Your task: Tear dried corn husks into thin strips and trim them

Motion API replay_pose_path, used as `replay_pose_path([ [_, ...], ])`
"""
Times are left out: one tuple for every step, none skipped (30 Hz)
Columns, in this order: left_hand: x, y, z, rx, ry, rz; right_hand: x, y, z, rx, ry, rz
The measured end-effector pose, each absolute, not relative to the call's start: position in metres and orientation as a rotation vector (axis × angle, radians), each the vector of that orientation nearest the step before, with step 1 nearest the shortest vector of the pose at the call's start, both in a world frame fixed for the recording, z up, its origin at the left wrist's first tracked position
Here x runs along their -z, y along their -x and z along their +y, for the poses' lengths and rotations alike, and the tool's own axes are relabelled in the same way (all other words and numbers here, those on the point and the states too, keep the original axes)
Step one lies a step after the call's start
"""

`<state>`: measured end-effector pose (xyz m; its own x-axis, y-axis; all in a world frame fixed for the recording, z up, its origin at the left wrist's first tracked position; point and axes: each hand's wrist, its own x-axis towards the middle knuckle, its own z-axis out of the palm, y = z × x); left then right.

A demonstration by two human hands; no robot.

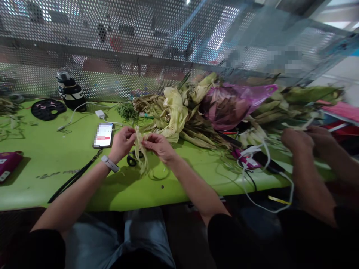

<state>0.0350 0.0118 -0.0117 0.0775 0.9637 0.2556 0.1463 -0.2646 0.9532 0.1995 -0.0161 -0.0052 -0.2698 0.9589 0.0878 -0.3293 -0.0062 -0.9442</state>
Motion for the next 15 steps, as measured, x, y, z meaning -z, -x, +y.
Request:
replay_pose_path([
  [0.012, -0.037, 0.010, -1.276, -1.545, 1.129, 0.007, -0.198, -0.015, -1.482, 0.792, -1.194],
  [0.012, -0.038, 0.009, -1.270, -1.543, 1.114, 0.009, -0.197, -0.014, -1.437, 0.810, -1.213],
  [0.012, -0.039, 0.008, -1.261, -1.539, 1.101, 0.011, -0.196, -0.012, -1.391, 0.828, -1.230],
  [0.012, -0.039, 0.008, -1.254, -1.531, 1.089, 0.013, -0.196, -0.010, -1.344, 0.843, -1.250],
  [0.012, -0.040, 0.008, -1.248, -1.517, 1.079, 0.014, -0.196, -0.009, -1.294, 0.857, -1.277],
  [0.013, -0.040, 0.007, -1.245, -1.500, 1.068, 0.016, -0.196, -0.009, -1.231, 0.878, -1.310],
  [0.013, -0.041, 0.007, -1.249, -1.485, 1.064, 0.016, -0.197, -0.010, -1.138, 0.916, -1.346],
  [0.014, -0.041, 0.007, -1.258, -1.474, 1.068, 0.017, -0.197, -0.011, -1.014, 0.967, -1.382],
  [0.014, -0.041, 0.007, -1.270, -1.472, 1.078, 0.017, -0.198, -0.013, -0.865, 1.022, -1.417],
  [0.014, -0.041, 0.007, -1.281, -1.480, 1.091, 0.018, -0.199, -0.015, -0.705, 1.073, -1.455],
  [0.014, -0.041, 0.006, -1.287, -1.499, 1.105, 0.018, -0.199, -0.016, -0.553, 1.116, -1.497],
  [0.014, -0.041, 0.006, -1.289, -1.526, 1.120, 0.020, -0.199, -0.017, -0.418, 1.148, -1.550],
  [0.014, -0.042, 0.005, -1.286, -1.561, 1.135, 0.021, -0.199, -0.017, -0.307, 1.170, -1.611],
  [0.014, -0.042, 0.004, -1.280, -1.605, 1.152, 0.022, -0.198, -0.017, -0.218, 1.186, -1.677],
  [0.015, -0.043, 0.003, -1.276, -1.655, 1.171, 0.024, -0.198, -0.016, -0.144, 1.200, -1.735],
])
